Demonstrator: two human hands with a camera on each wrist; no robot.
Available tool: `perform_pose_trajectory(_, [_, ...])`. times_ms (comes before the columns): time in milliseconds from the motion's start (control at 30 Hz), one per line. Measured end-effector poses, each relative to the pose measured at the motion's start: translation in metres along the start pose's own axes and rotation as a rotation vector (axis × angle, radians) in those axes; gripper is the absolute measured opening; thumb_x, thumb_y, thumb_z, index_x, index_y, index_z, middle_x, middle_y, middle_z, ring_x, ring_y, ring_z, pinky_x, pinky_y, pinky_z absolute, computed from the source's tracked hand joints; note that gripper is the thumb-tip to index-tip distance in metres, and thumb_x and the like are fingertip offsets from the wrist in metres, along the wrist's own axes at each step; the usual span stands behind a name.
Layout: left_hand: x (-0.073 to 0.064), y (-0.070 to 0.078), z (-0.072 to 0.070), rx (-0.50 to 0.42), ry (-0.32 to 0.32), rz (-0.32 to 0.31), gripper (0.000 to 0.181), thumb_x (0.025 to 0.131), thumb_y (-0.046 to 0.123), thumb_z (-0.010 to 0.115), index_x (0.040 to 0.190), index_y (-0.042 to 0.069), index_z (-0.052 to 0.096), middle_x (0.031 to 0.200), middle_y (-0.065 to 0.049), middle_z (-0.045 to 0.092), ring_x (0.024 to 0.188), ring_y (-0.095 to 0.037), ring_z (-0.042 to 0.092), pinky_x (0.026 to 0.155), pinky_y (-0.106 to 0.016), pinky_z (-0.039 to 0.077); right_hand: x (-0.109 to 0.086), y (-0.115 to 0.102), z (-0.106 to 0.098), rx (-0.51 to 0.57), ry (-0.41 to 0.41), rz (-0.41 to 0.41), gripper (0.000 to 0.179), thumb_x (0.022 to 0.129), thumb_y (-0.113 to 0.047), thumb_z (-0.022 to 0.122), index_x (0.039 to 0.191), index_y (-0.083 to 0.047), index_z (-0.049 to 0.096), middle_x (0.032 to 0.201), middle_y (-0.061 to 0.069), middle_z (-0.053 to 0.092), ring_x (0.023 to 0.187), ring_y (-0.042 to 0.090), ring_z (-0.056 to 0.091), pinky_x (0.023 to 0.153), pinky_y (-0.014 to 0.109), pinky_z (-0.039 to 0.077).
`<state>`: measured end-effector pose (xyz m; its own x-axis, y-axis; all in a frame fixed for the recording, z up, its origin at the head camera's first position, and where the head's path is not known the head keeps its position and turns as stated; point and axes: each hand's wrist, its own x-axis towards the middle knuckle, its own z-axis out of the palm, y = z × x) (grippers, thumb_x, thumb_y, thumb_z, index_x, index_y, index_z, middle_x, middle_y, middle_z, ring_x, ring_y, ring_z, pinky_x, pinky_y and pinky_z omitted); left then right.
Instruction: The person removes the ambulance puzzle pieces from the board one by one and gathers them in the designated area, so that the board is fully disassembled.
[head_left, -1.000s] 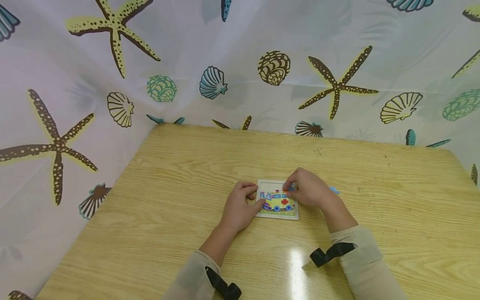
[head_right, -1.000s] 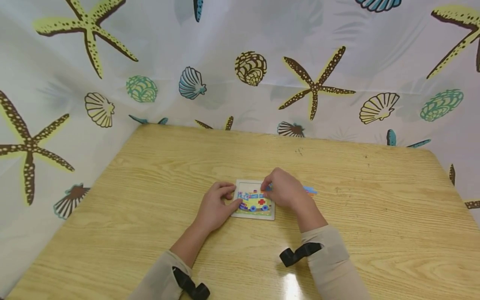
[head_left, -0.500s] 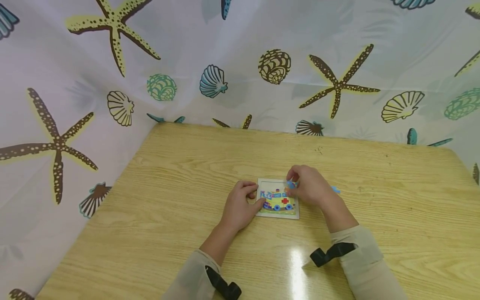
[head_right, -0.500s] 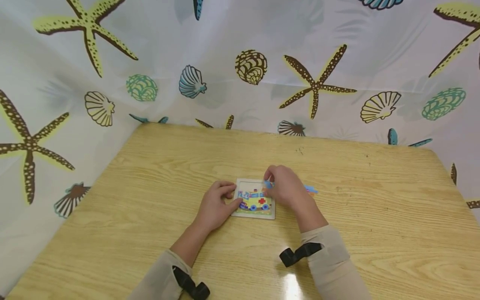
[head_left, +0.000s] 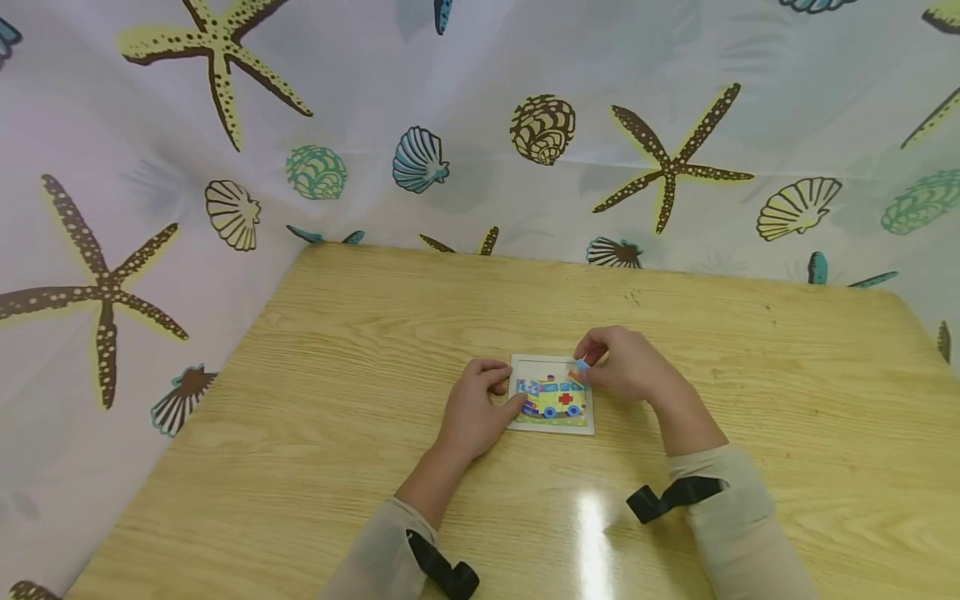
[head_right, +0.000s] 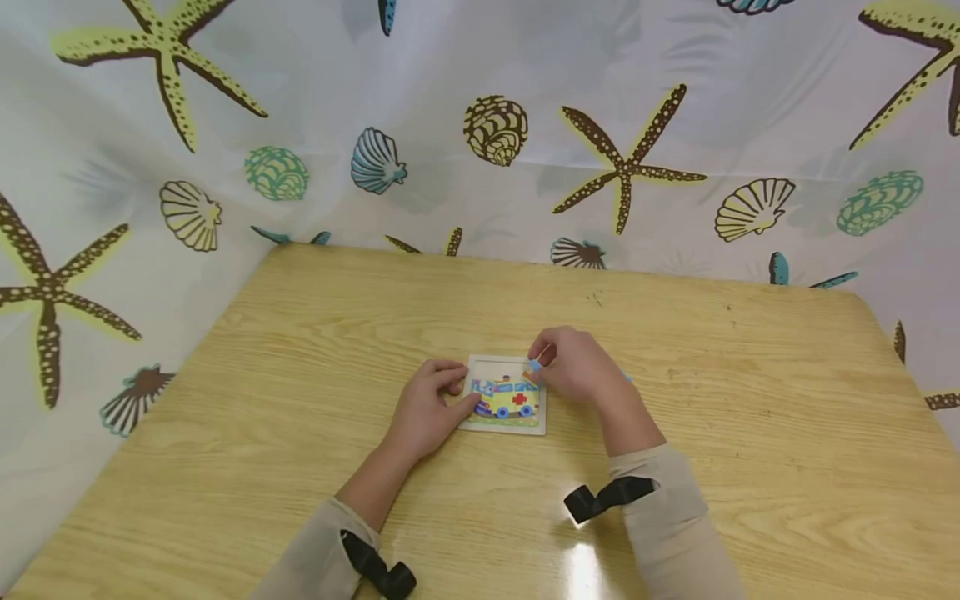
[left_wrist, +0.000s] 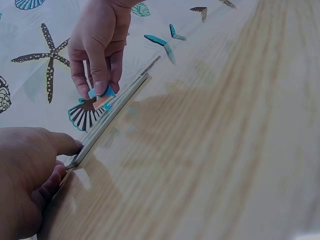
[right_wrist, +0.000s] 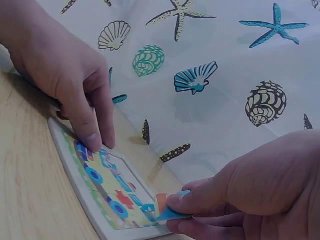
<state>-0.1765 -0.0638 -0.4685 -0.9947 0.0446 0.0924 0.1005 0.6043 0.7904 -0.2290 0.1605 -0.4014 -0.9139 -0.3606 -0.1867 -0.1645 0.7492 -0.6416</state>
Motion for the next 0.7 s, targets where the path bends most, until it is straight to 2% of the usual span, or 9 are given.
perform_pose_trajectory(167, [0.000,-0.001,0.001,0.004,0.004,0.002,0.044,0.089,0.021,0.077,0.125,-0.002,0.067,0.129,-0.010,0.057,0.101,-0.020,0.062,0.090,-0.038,0.053,0.001,0.009,-0.006,0.043,-0.006,-0.013,0.020,0.090,-0.017,0.075,0.104,-0.004,0.068,0.098,0.011,0.066,0.090,0.023,0.060,0.077,0.032,0.049])
perform_pose_trajectory(333, [0.000,-0.002,0.001,0.004,0.008,0.008,0.044,0.088,0.020,0.077,0.125,-0.002,0.067,0.128,-0.010,0.058,0.100,-0.020,0.061,0.089,-0.037,0.053,0.000,0.019,-0.013,0.144,-0.040,0.013,0.024,0.091,-0.014,0.074,0.109,-0.002,0.067,0.100,0.014,0.064,0.087,0.022,0.062,0.073,0.029,0.051])
perform_pose_trajectory(467, [0.000,-0.002,0.002,0.004,0.009,0.009,0.043,0.088,0.020,0.077,0.125,-0.002,0.067,0.127,-0.010,0.058,0.099,-0.019,0.061,0.089,-0.037,0.052,-0.003,0.026,-0.020,0.220,-0.061,0.014,0.026,0.092,-0.013,0.072,0.114,0.001,0.066,0.104,0.017,0.062,0.082,0.022,0.068,0.074,0.031,0.056])
perform_pose_trajectory(567, [0.000,-0.003,0.002,0.004,0.008,0.011,0.043,0.088,0.020,0.077,0.124,-0.002,0.068,0.127,-0.009,0.058,0.099,-0.019,0.061,0.089,-0.037,0.052,-0.004,0.029,-0.024,0.223,-0.056,0.015,0.029,0.093,-0.015,0.071,0.116,0.002,0.066,0.105,0.017,0.062,0.080,0.021,0.069,0.074,0.032,0.057])
perform_pose_trajectory(700, [0.001,-0.003,0.002,0.003,0.010,0.011,0.043,0.088,0.020,0.077,0.124,-0.002,0.068,0.127,-0.010,0.058,0.099,-0.019,0.061,0.089,-0.036,0.052,-0.005,0.033,-0.029,0.212,-0.053,0.041,0.028,0.093,-0.017,0.071,0.114,0.002,0.065,0.102,0.015,0.061,0.079,0.020,0.066,0.068,0.030,0.052])
